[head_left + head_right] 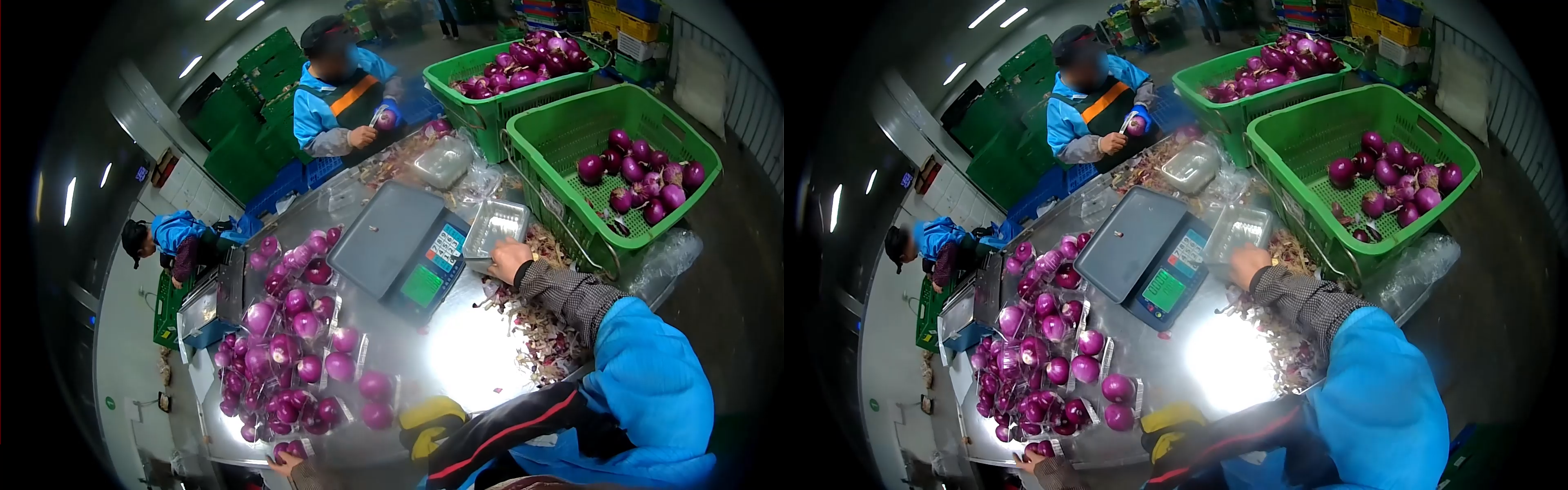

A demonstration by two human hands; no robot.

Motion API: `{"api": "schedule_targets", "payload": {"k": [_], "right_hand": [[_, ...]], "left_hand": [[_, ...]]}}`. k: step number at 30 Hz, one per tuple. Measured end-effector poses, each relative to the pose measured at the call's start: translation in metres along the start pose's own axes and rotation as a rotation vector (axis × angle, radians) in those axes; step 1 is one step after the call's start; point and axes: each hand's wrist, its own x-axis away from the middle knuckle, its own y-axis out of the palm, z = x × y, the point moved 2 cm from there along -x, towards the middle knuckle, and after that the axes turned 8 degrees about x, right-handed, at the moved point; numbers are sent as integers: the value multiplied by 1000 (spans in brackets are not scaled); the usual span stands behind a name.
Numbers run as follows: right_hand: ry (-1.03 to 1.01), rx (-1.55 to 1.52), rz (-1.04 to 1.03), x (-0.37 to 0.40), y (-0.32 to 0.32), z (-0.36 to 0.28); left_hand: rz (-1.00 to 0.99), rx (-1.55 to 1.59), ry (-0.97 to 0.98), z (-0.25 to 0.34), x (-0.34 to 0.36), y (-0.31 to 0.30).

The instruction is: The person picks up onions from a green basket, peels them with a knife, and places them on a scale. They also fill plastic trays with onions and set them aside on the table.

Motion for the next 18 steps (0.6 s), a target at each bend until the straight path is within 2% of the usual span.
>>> {"api": "schedule_targets", "payload": {"k": [2, 4, 5, 9, 13, 16, 17, 18], "right_hand": [[0, -9, 10, 2, 3, 2], [-8, -8, 5, 4, -3, 0], [-22, -18, -11, 3, -8, -1], [-118, -89, -55, -2, -20, 5], [-66, -141, -130, -1, -39, 5], [-237, -50, 246, 18, -59, -6], [-326, -4, 436, 28, -63, -13], [-390, -32, 473, 42, -68, -22]], "left_hand": [[-108, 221, -57, 47, 21, 23], [-188, 371, 95, 64, 31, 46], [-312, 464, -104, 80, 43, 52], [-450, 323, -74, 143, 90, 75], [-631, 380, -106, 160, 115, 97], [-768, 374, -86, 158, 119, 119], [-834, 341, -18, 174, 128, 123], [-887, 429, -2, 176, 133, 135]]}}
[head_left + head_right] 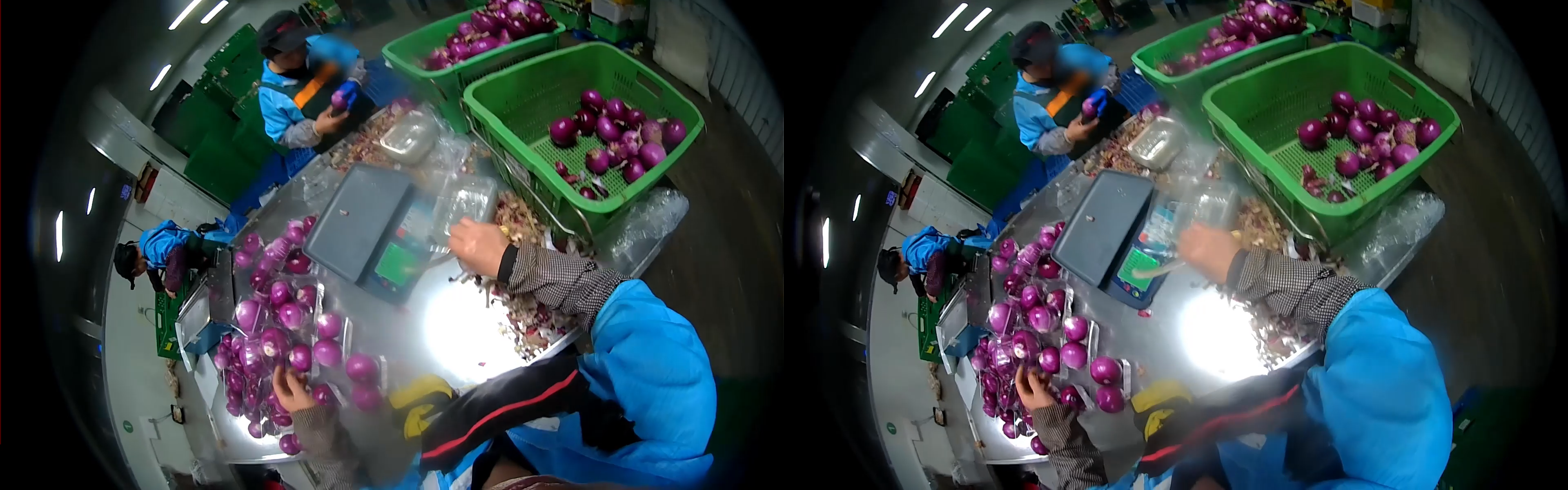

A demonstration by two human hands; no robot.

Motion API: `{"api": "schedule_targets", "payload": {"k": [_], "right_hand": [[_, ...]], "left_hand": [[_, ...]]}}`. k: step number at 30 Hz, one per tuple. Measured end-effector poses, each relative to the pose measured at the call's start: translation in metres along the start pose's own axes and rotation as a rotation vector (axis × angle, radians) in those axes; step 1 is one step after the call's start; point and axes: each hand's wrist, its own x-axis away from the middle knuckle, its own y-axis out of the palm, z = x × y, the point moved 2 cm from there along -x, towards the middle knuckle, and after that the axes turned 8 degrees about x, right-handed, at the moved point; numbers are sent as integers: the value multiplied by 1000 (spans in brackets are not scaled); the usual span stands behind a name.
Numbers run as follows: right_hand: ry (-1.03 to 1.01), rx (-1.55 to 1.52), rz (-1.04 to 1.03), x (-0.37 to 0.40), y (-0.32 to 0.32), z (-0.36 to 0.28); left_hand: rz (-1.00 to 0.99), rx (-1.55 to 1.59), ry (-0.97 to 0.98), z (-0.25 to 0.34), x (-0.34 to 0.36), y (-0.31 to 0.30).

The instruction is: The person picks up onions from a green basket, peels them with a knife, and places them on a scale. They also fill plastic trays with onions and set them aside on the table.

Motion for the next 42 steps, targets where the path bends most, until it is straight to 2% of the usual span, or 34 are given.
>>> {"api": "schedule_targets", "payload": {"k": [1, 2, 3, 4, 6, 8, 10, 11, 15, 16, 19, 20, 22, 23, 24, 26, 27, 28, 29, 30, 31, 33, 34, 38, 42], "right_hand": [[-55, -43, 40, 7, -10, -16], [-108, -85, 82, 17, -16, -32], [-144, -95, 67, 31, -13, -51], [-175, -95, 56, 48, -9, -70], [-169, -160, -72, 83, 4, -100], [-169, -207, -229, 118, 30, -115], [-131, -427, -345, 130, 15, -107], [-63, -427, -387, 134, 6, -104], [105, -410, -320, 148, -26, -58], [155, -439, -231, 153, -33, -45], [297, -535, -183, 174, -57, -8], [358, -610, -259, 182, -62, 1], [397, -627, -249, 201, -70, 18], [425, -655, -249, 210, -74, 27], [441, -667, -212, 220, -74, 34], [505, -698, -189, 233, -86, 52], [533, -720, -295, 242, -90, 61], [523, -666, -213, 247, -95, 71], [499, -665, -183, 252, -101, 80], [469, -657, -148, 259, -105, 88], [506, -664, -128, 268, -101, 92], [582, -686, -84, 278, -102, 103], [574, -639, -117, 295, -89, 101], [596, -661, -221, 306, -100, 122], [648, -710, -219, 311, -103, 128]], "left_hand": [[-5, -19, 35, -4, -4, 11], [-39, -31, -20, -1, -10, 23], [-90, -32, -18, 21, -3, 53], [-143, 72, 2, 24, -5, 73], [-291, 81, 116, 32, -10, 117], [-408, 73, 118, 48, -9, 170], [-552, 105, 92, 63, -6, 226], [-642, 93, 113, 74, 0, 256], [-957, 83, 161, 115, 36, 384], [-1059, 113, 168, 122, 45, 418], [-1288, 10, 440, 147, 79, 526], [-1350, -13, 534, 156, 95, 562], [-1463, -88, 615, 155, 121, 636], [-1495, -170, 735, 151, 132, 671], [-1523, -254, 857, 145, 141, 706], [-1528, -487, 970, 118, 149, 775], [-1507, -645, 923, 106, 155, 803], [-1476, -799, 877, 92, 159, 829], [-1419, -858, 927, 61, 157, 855], [-1361, -992, 858, 45, 162, 870], [-1402, -1110, 831, 52, 173, 877], [-1324, -1090, 755, 18, 179, 893], [-1277, -1033, 710, 0, 181, 898], [-1144, -905, 548, -47, 184, 913], [-1237, -933, 669, -50, 180, 920]]}}
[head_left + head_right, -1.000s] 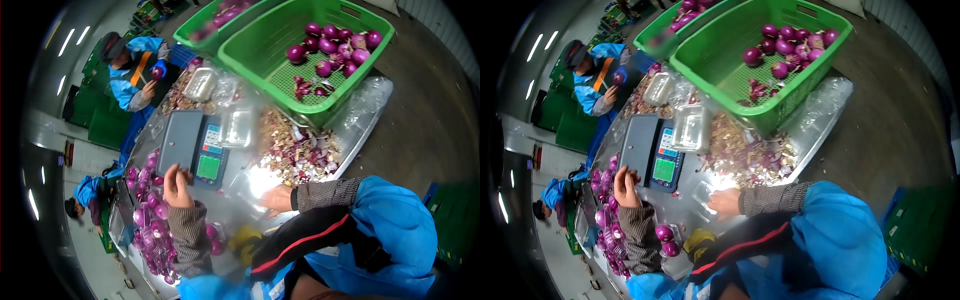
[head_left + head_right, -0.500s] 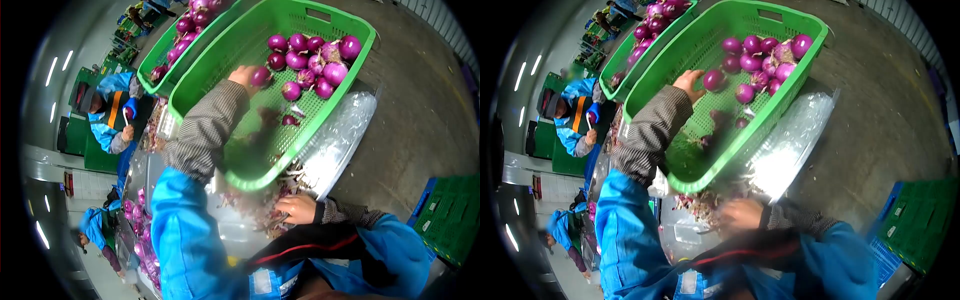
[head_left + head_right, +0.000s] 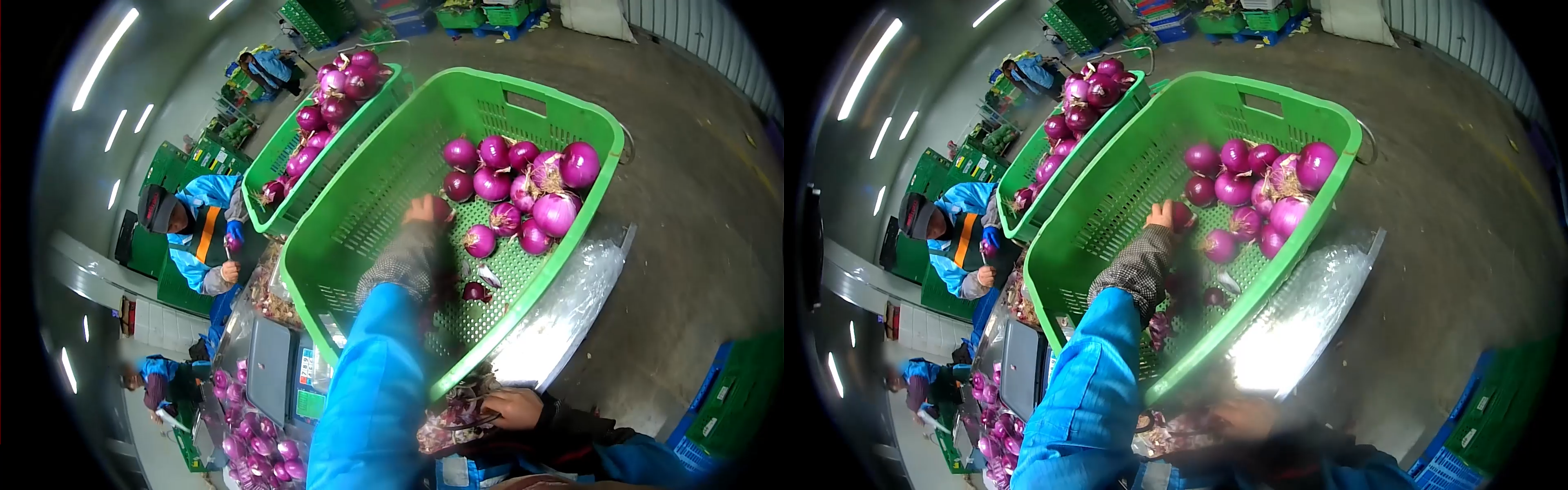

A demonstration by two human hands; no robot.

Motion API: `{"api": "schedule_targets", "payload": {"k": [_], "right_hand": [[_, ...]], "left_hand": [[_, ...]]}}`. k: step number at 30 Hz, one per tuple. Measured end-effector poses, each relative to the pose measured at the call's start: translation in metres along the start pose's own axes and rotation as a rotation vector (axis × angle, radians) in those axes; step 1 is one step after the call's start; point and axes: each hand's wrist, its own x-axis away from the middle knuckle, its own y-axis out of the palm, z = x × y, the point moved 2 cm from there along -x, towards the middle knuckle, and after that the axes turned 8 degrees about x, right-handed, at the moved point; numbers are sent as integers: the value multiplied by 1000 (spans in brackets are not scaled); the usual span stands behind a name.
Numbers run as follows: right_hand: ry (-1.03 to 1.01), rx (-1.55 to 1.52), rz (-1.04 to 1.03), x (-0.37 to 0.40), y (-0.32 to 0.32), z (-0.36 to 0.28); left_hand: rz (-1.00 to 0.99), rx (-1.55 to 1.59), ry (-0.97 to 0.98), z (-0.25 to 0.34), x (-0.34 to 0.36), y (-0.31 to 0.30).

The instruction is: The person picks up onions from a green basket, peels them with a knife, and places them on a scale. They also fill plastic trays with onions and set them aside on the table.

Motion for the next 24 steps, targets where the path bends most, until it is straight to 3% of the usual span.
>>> {"api": "schedule_targets", "payload": {"k": [3, 7, 8, 10, 11, 12, 14, 17, 18, 20, 22, 24], "right_hand": [[18, 30, 0, 0, -11, -10], [-25, 84, 84, -4, -9, -29], [-19, 100, 103, -3, -4, -32], [-18, 100, 76, -3, 6, -38], [-52, 103, 101, -5, 6, -45], [-119, 110, 97, -9, -4, -61], [37, 32, 56, -12, -4, -79], [10, -54, 96, -21, -6, -107], [20, -82, 108, -23, -3, -115], [43, -151, 153, -31, -2, -132], [89, -183, 176, -40, 6, -141], [0, -95, 309, -56, 4, -161]], "left_hand": [[-97, -182, 119, 15, 14, -12], [-142, -59, 138, 33, 36, -63], [-68, -35, 169, 29, 38, -77], [-59, -4, 55, 46, 70, -142], [21, 51, 130, 25, 70, -151], [-7, 254, 175, 15, 80, -173], [-84, 861, 147, 15, 145, -226], [-120, 1364, 235, -23, 226, -250], [-198, 1463, 293, -13, 266, -266], [-46, 1602, 287, -27, 327, -263], [-52, 1626, 261, -53, 376, -251], [-53, 1602, 231, -59, 423, -242]]}}
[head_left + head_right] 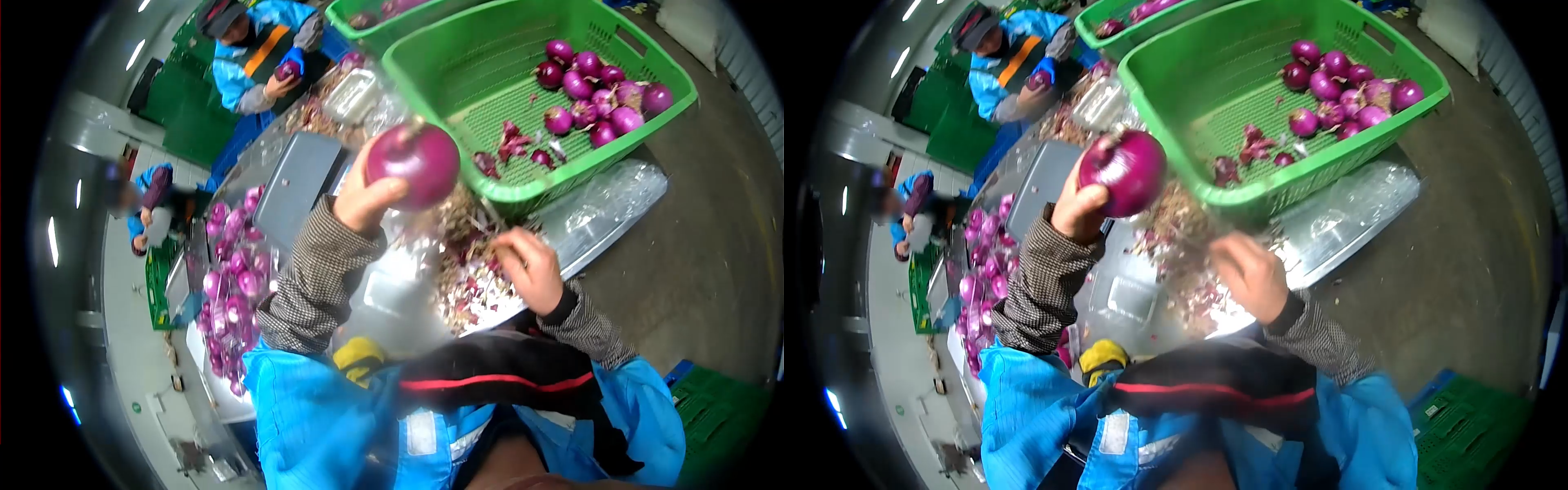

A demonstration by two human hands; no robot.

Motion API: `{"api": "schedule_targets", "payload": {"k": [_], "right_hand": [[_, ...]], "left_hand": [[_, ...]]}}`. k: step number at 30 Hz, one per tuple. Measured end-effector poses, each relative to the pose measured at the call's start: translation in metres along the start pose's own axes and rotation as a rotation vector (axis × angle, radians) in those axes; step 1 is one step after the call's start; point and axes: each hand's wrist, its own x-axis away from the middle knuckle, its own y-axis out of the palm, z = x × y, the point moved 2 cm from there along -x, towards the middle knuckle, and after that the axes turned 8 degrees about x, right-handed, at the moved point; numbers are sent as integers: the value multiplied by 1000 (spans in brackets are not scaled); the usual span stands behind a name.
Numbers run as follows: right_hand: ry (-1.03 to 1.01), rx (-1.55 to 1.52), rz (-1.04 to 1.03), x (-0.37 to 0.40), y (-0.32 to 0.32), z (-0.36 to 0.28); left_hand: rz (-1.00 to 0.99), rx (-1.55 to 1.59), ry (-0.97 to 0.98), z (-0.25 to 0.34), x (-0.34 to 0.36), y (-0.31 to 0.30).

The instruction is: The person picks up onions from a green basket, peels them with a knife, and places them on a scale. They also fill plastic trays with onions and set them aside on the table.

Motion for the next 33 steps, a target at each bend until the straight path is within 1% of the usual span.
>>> {"api": "schedule_targets", "payload": {"k": [2, 3, 4, 6, 7, 10, 11, 14, 17, 20, 21, 24, 25, 28, 29, 32, 33], "right_hand": [[-95, 98, 25, -13, 8, -15], [-149, 193, 22, -17, 13, -20], [-237, 268, 32, -21, 17, -31], [-321, 395, 30, -21, 33, -38], [-339, 466, -24, -20, 38, -40], [-380, 561, -66, -17, 54, -44], [-473, 617, -1, -18, 59, -48], [-512, 615, -34, -18, 73, -46], [-513, 597, 0, -13, 81, -39], [-407, 619, 16, -2, 77, -22], [-399, 634, 42, 1, 79, -21], [-326, 679, 31, 7, 84, -32], [-305, 677, 71, 6, 87, -31], [-205, 653, 134, 13, 86, -21], [-61, 646, 31, 18, 84, -15], [-65, 428, 75, 23, 85, -19], [-40, 329, 56, 22, 87, -21]], "left_hand": [[188, -24, -74, -11, 46, 4], [209, 14, -125, -21, 63, -1], [204, -15, -128, -30, 76, -6], [222, -89, -139, -38, 99, -7], [237, -138, -184, -36, 109, -4], [227, -128, -233, -39, 131, 1], [221, -127, -267, -41, 137, 1], [216, -145, -322, -38, 144, 9], [205, -93, -341, -48, 152, 4], [214, -42, -338, -48, 157, 3], [222, -19, -333, -48, 157, 2], [243, -210, -262, -59, 155, 6], [253, -237, -210, -58, 151, 12], [375, -404, -152, -60, 152, 12], [417, -394, -95, -63, 151, 10], [521, -535, -26, -70, 152, 6], [555, -533, -63, -66, 148, 14]]}}
